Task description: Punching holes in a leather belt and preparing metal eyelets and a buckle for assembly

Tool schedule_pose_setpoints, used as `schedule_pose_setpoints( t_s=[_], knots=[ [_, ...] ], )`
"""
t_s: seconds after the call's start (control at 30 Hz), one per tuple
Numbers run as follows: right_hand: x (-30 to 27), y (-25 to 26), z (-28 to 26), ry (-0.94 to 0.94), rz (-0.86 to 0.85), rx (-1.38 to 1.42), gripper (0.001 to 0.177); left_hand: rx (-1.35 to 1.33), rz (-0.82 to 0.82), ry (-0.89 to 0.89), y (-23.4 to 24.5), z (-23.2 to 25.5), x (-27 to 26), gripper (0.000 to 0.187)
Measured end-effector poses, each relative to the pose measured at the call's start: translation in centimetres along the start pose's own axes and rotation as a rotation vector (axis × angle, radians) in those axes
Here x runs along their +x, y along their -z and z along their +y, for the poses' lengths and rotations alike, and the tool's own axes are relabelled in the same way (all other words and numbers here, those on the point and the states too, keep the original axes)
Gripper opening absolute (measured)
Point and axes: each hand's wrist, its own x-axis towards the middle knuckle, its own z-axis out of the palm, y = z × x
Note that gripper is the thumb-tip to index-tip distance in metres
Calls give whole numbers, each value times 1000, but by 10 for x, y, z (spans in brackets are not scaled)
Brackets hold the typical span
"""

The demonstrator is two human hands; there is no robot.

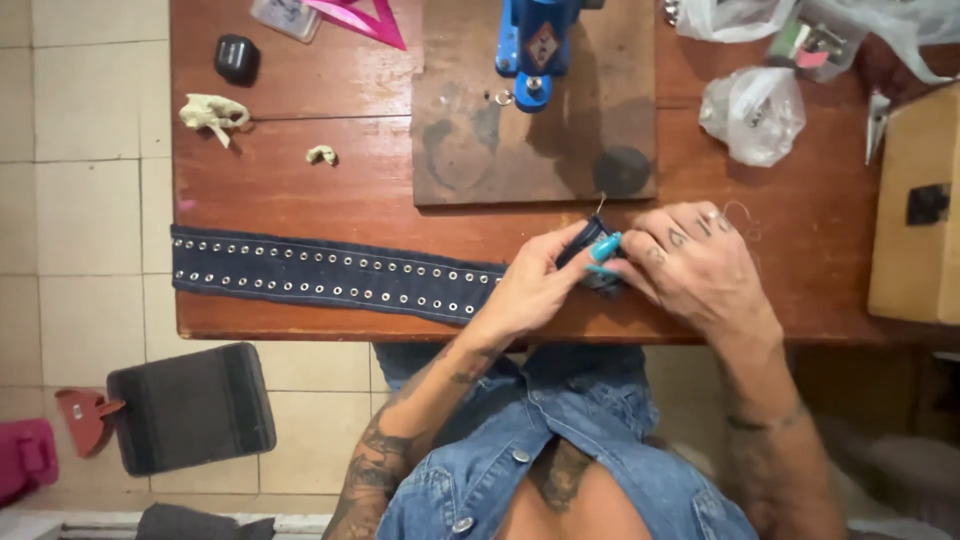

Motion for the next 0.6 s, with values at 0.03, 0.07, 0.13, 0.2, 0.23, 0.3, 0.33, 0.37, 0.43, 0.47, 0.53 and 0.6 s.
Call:
schedule_pose_setpoints(
  t_s=[0.03, 0.07, 0.13, 0.2, 0.23, 0.3, 0.33, 0.37, 0.43, 0.47, 0.53, 0.6],
  knots=[
    [2, 0, 2, 23, -25, 48, 28, 72, -45, -12, 3, -4, 0, 14],
    [7, -2, 6, 59, -40, 99, 27, 151, -78, -34, 7, -7, 3, 16],
    [6, -7, 4, 17, -48, 194, 25, 154, -101, -71, 11, -14, 4, 16],
    [3, -13, 2, -26, -67, 296, 22, 153, -120, -99, 14, -15, 4, 16],
    [0, -16, 2, -76, -77, 314, 22, 172, -127, -110, 15, -13, 5, 17],
    [0, -17, 0, -121, -82, 335, 21, 196, -129, -123, 19, -8, 3, 19],
    [3, -15, 0, -104, -86, 315, 18, 203, -164, -125, 21, -7, 3, 20],
    [4, -14, 0, -88, -91, 295, 16, 211, -199, -128, 22, -6, 3, 22],
    [-1, -13, 5, -49, -63, 242, 14, 220, -218, -131, 21, 7, 0, 22],
    [-4, -13, 9, -1, -25, 177, 13, 233, -238, -151, 22, 13, 2, 22],
    [-8, -18, 8, -51, 0, 275, 13, 204, -228, -122, 20, -2, 1, 21],
    [-12, -20, 8, -90, 24, 380, 14, 176, -202, -94, 20, -17, 1, 20]
  ],
)
